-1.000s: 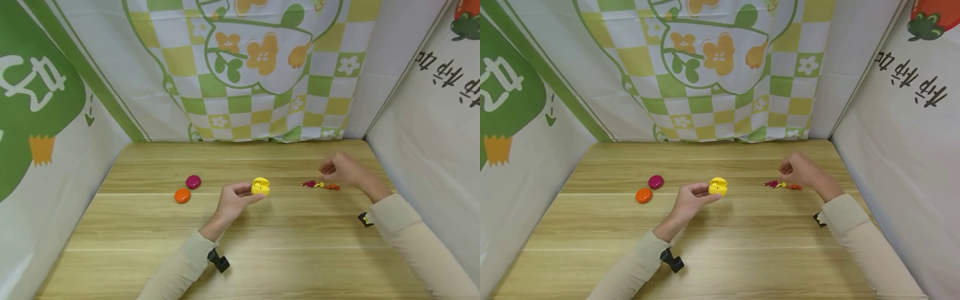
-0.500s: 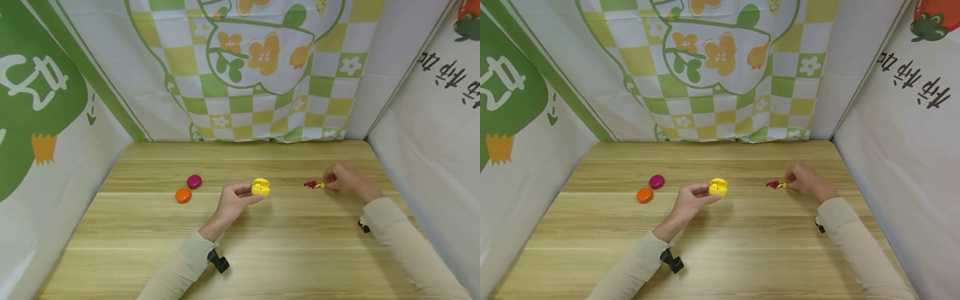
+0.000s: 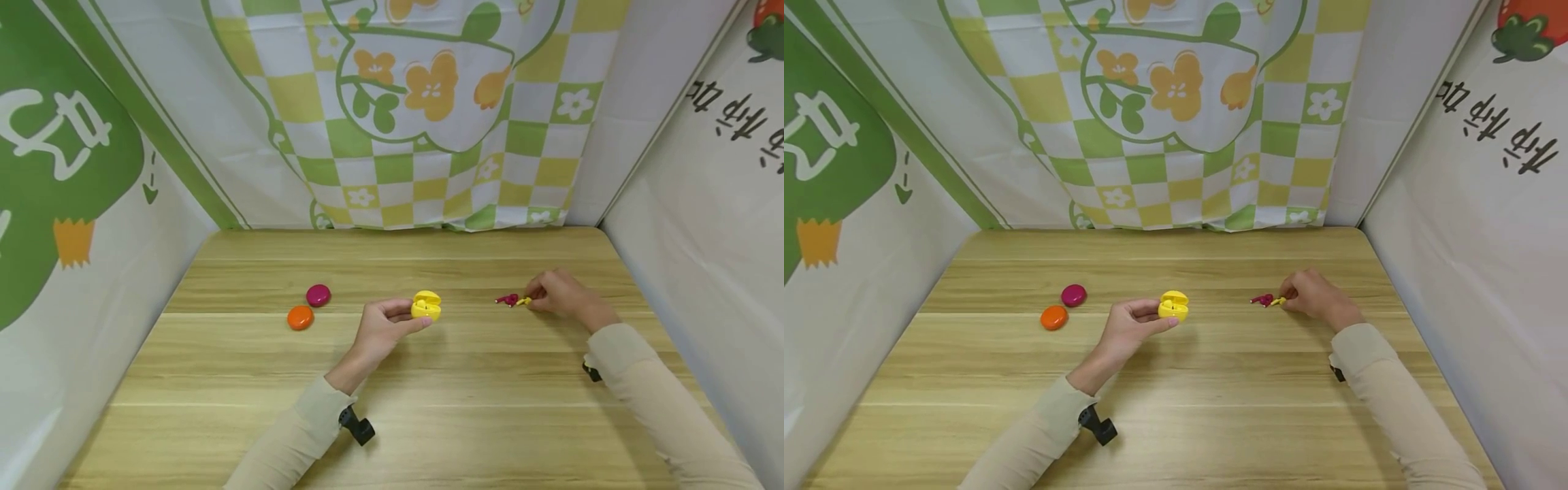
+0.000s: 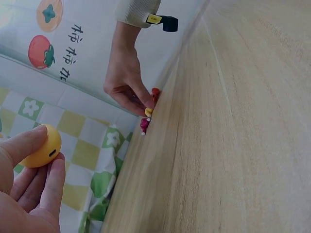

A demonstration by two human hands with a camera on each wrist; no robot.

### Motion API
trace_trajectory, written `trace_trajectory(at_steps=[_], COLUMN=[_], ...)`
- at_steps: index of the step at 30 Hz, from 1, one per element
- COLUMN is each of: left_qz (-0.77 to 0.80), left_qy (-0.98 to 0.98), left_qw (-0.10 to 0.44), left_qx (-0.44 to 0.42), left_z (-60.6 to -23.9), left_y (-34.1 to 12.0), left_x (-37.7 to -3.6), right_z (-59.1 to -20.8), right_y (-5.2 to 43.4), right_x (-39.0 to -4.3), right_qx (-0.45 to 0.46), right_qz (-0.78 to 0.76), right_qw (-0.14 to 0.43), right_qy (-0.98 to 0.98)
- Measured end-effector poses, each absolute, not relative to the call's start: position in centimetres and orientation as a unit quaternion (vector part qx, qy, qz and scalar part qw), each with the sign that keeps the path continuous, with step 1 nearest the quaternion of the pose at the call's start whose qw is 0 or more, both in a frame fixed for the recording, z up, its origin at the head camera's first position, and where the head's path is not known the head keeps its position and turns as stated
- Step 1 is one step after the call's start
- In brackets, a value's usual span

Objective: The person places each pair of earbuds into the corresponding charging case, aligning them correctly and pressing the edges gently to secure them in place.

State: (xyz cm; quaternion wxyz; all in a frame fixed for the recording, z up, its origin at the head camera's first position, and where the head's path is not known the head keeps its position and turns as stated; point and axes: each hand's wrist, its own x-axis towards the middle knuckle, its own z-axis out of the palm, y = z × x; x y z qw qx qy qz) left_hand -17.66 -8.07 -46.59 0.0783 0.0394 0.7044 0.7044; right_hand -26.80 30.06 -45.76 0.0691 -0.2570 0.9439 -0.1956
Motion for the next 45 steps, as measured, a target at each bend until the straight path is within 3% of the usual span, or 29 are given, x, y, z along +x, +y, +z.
trace_trajectory(at_steps=[13, 25, 36, 45], left_qz=[0.703, 0.707, 0.704, 0.707], left_qy=[0.706, 0.700, 0.703, 0.700], left_qw=[0.081, 0.087, 0.086, 0.087], left_qx=[0.041, 0.044, 0.054, 0.058], left_z=[-46.4, -46.2, -45.9, -45.7], left_y=[-8.0, -7.9, -7.6, -7.2], left_x=[-17.6, -17.6, -17.6, -17.6], right_z=[-44.8, -40.4, -35.5, -32.7], right_y=[29.9, 28.5, 25.4, 22.2], right_x=[-26.9, -26.9, -26.3, -25.5], right_qx=[-0.255, -0.278, -0.353, -0.398], right_qz=[-0.206, -0.193, -0.186, -0.157], right_qw=[0.081, 0.068, 0.051, 0.068], right_qy=[0.941, 0.938, 0.915, 0.901])
